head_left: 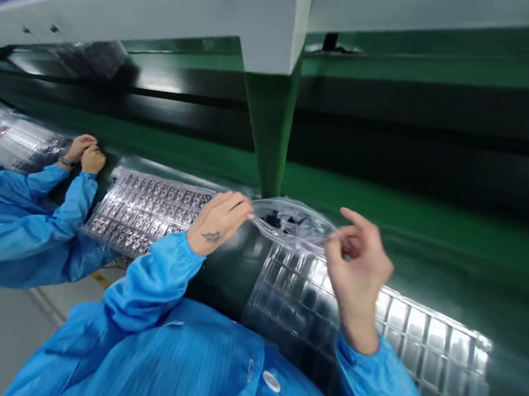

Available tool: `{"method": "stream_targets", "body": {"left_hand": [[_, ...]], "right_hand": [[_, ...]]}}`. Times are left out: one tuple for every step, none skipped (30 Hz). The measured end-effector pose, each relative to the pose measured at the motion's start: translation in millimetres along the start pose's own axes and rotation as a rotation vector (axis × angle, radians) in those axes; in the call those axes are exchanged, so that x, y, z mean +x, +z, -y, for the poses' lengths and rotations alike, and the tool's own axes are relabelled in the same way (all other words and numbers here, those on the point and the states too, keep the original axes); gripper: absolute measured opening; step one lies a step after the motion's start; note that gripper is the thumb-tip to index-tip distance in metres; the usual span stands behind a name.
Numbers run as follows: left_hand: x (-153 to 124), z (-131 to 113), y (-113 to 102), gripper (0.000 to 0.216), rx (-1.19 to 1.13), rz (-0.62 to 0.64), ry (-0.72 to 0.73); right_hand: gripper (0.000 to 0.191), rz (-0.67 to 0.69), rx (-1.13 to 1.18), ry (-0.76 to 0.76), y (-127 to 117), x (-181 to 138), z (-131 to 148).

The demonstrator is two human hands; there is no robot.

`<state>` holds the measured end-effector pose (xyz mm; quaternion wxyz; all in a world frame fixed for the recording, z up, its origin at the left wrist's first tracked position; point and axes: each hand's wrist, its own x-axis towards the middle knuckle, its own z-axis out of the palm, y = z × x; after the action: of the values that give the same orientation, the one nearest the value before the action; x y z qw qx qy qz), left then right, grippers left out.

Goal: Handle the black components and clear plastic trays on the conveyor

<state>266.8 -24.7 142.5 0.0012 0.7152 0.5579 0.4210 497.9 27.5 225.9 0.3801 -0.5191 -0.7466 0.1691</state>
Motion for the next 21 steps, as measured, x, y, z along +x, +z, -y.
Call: {"method": "stream_targets", "body": {"left_hand": [[6,-2,-17,0.009,0.03,-0.068,0.008],[9,-5,-32,0.007,0.052,-0.111,0.012],[9,-6,-46,0.008,0.064,-0.14,0.016],[7,-8,-58,0.009,0.068,-0.156,0.02],[4,-10,-66,0.01,0.059,-0.162,0.024],[-2,-12,-71,0.01,0.04,-0.177,0.023],[-8,-14,-74,0.008,0.013,-0.206,0.014],[-14,-16,-74,0.006,-0.02,-0.245,-0.007],[-21,-18,-73,0.004,-0.057,-0.286,-0.038],[-27,-19,-71,0.003,-0.093,-0.318,-0.071],[-33,-19,-68,0.004,-0.126,-0.333,-0.101],[-39,-18,-65,0.005,-0.156,-0.327,-0.125],[-46,-16,-61,0.008,-0.182,-0.313,-0.138],[-53,-13,-56,0.009,-0.209,-0.31,-0.15],[-61,-9,-51,0.011,-0.248,-0.326,-0.174],[-69,-5,-44,0.018,-0.312,-0.352,-0.215],[-77,-2,-37,0.033,-0.408,-0.379,-0.271],[-85,1,-29,0.053,-0.532,-0.389,-0.335],[-93,3,-21,0.076,-0.662,-0.356,-0.402],[-99,3,-13,0.095,-0.759,-0.276,-0.466],[-103,2,-5,0.107,-0.806,-0.166,-0.515]], "right_hand": [[0.04,-0.044,-0.068,-0.07,-7,8,11],[0.039,-0.086,-0.087,-0.131,-12,15,23],[0.039,-0.103,-0.06,-0.163,-16,19,34],[0.037,-0.09,-0.003,-0.166,-19,21,44],[0.034,-0.062,0.064,-0.143,-19,19,51],[0.031,-0.03,0.133,-0.106,-17,16,56],[0.026,-0.003,0.199,-0.07,-13,10,56],[0.026,-0.005,0.261,-0.056,-7,3,54],[0.028,-0.013,0.329,-0.073,1,-4,48],[0.033,0.021,0.402,-0.12,10,-11,41],[0.045,0.128,0.433,-0.168,21,-18,33],[0.058,0.25,0.409,-0.186,32,-25,25],[0.067,0.347,0.347,-0.18,42,-30,19],[0.067,0.414,0.269,-0.159,51,-35,14],[0.057,0.45,0.205,-0.131,58,-39,12],[0.044,0.452,0.169,-0.106,64,-41,12],[0.033,0.435,0.164,-0.081,67,-43,14],[0.028,0.403,0.184,-0.051,69,-45,17],[0.028,0.369,0.211,-0.014,70,-45,21],[0.029,0.342,0.235,0.023,71,-46,25],[0.031,0.332,0.251,0.054,72,-46,30]]}}
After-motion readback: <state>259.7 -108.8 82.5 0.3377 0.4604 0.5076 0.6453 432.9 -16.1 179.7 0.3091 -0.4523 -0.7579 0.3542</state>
